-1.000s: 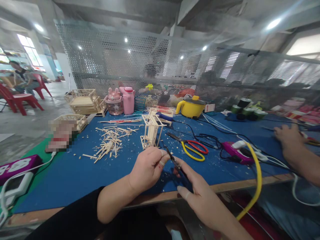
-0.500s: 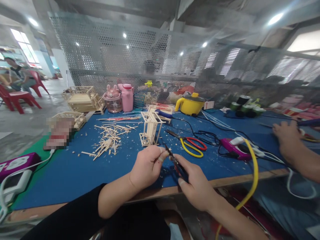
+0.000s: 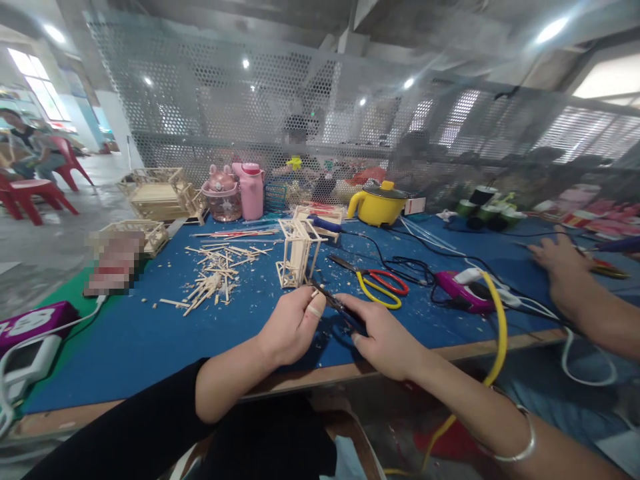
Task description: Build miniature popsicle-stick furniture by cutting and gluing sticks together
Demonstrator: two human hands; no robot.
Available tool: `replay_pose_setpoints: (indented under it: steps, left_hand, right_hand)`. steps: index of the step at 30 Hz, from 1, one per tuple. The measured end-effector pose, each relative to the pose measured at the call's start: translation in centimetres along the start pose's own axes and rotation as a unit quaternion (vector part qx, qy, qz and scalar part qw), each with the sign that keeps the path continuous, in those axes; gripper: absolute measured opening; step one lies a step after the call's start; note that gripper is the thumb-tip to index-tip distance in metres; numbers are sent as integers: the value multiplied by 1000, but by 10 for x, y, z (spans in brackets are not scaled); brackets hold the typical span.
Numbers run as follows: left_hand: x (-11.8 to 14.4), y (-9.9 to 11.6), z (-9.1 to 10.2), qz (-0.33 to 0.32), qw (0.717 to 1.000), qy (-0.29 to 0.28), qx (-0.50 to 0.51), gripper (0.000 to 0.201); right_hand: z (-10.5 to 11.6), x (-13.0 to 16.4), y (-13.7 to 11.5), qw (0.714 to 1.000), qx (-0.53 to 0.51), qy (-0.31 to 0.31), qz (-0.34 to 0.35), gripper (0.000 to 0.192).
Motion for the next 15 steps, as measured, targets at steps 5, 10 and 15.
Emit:
replay_pose_setpoints:
  steps: [5, 10, 15]
  left_hand:
    - [1, 0, -3, 4, 997, -51, 60, 31]
    - [-3, -12, -15, 82, 994, -60, 36, 45]
    - [-1, -19, -23, 146, 986, -67, 35, 52]
  right_hand:
    - [8, 3, 10, 1000, 11, -14, 1, 60]
    - [6, 6, 21, 998, 66, -23, 2, 68]
    - [2, 2, 22, 996, 86, -35, -6, 71]
Point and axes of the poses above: each hand's wrist, its own x-axis away from the middle knuckle, its own z-axis out of the back of the hand, y = z × x, the point moved 4 cm from there along -x, towards the middle knuckle, and after that the axes turned 13 degrees about -x, right-handed, at the moved point
